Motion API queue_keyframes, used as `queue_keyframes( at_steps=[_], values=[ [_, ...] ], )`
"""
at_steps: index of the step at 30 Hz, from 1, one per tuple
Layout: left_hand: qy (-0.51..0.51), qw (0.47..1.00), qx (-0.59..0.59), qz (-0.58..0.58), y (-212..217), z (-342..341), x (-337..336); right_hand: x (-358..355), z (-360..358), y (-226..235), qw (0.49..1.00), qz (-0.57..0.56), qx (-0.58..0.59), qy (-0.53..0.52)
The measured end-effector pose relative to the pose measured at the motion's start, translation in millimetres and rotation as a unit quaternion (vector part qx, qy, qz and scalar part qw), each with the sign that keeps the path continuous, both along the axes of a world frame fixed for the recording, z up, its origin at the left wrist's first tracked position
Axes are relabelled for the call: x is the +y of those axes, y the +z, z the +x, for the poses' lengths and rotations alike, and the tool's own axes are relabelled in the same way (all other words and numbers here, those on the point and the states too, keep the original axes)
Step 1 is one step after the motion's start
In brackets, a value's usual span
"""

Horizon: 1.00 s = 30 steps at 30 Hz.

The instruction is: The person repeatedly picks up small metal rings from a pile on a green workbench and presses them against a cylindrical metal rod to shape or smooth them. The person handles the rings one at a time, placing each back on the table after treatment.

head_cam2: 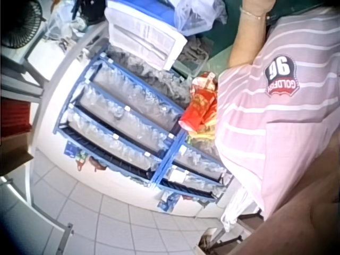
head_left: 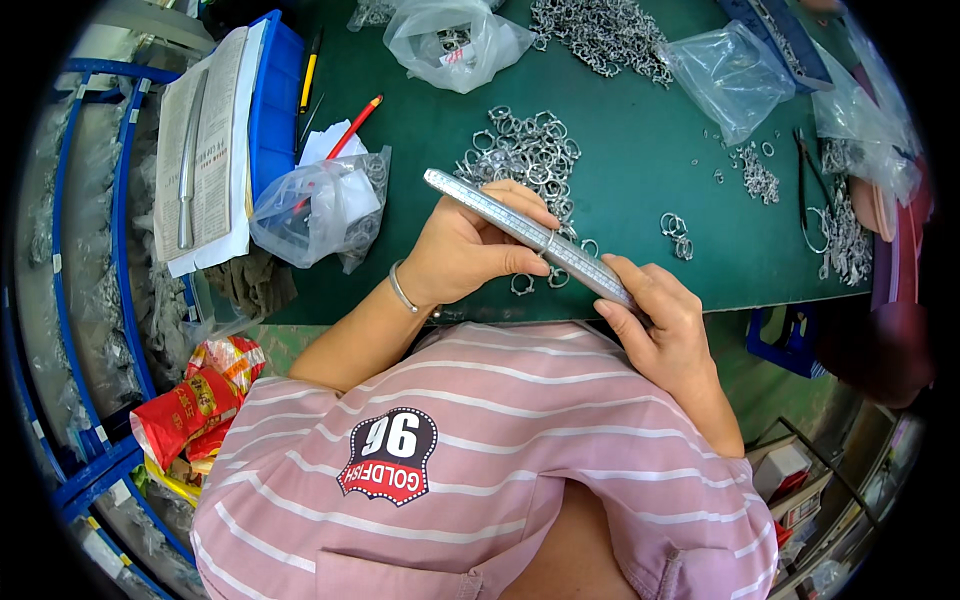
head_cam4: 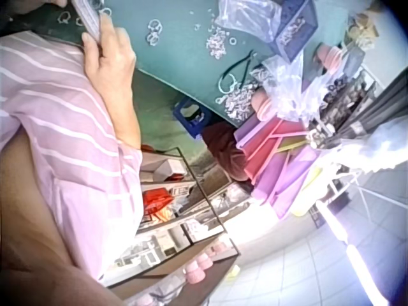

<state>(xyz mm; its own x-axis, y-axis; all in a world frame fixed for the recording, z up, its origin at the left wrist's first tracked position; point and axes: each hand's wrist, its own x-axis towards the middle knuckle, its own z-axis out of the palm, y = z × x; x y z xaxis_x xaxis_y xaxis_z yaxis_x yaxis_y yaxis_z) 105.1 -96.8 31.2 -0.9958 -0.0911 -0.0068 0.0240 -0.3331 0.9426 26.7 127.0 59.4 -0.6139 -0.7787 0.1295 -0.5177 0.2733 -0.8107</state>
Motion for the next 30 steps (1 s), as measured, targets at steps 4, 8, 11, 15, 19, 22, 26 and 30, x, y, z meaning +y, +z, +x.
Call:
queue_keyframes(
  at_steps=[4, 8, 11, 15, 19, 22, 26, 30],
  values=[
    [0.003, 0.999, 0.023, -0.031, -2.6, -1.6, 1.8, 1.0, -1.3, -1.7, 1.0, -0.007, 0.008, -0.003],
    [-0.009, 1.0, 0.01, 0.014, -1.8, -2.1, 5.0, 1.9, -1.1, 0.0, 1.0, -0.004, -0.009, -0.006],
    [0.003, 0.999, 0.014, 0.044, 0.0, -3.1, 7.5, 5.3, -2.8, 7.7, 0.997, 0.022, -0.079, 0.011],
    [0.218, 0.971, 0.082, 0.048, 13.5, -23.9, -13.3, 27.9, -5.7, -2.6, 0.967, 0.0, -0.254, -0.036],
    [0.362, 0.873, 0.006, -0.325, 22.6, -46.9, -45.0, 42.2, -2.4, -11.2, 0.953, -0.007, -0.282, -0.111],
    [0.407, 0.746, 0.022, -0.526, 22.5, -66.7, -63.0, 46.3, 1.1, -13.6, 0.953, -0.034, -0.265, -0.142],
    [0.411, 0.737, 0.082, -0.53, 17.9, -70.7, -55.4, 51.4, -2.1, -12.2, 0.953, -0.044, -0.246, -0.172],
    [0.096, 0.812, 0.179, -0.547, 22.0, -49.9, -8.5, 57.9, -5.5, -13.4, 0.953, -0.048, -0.229, -0.192]
  ],
)
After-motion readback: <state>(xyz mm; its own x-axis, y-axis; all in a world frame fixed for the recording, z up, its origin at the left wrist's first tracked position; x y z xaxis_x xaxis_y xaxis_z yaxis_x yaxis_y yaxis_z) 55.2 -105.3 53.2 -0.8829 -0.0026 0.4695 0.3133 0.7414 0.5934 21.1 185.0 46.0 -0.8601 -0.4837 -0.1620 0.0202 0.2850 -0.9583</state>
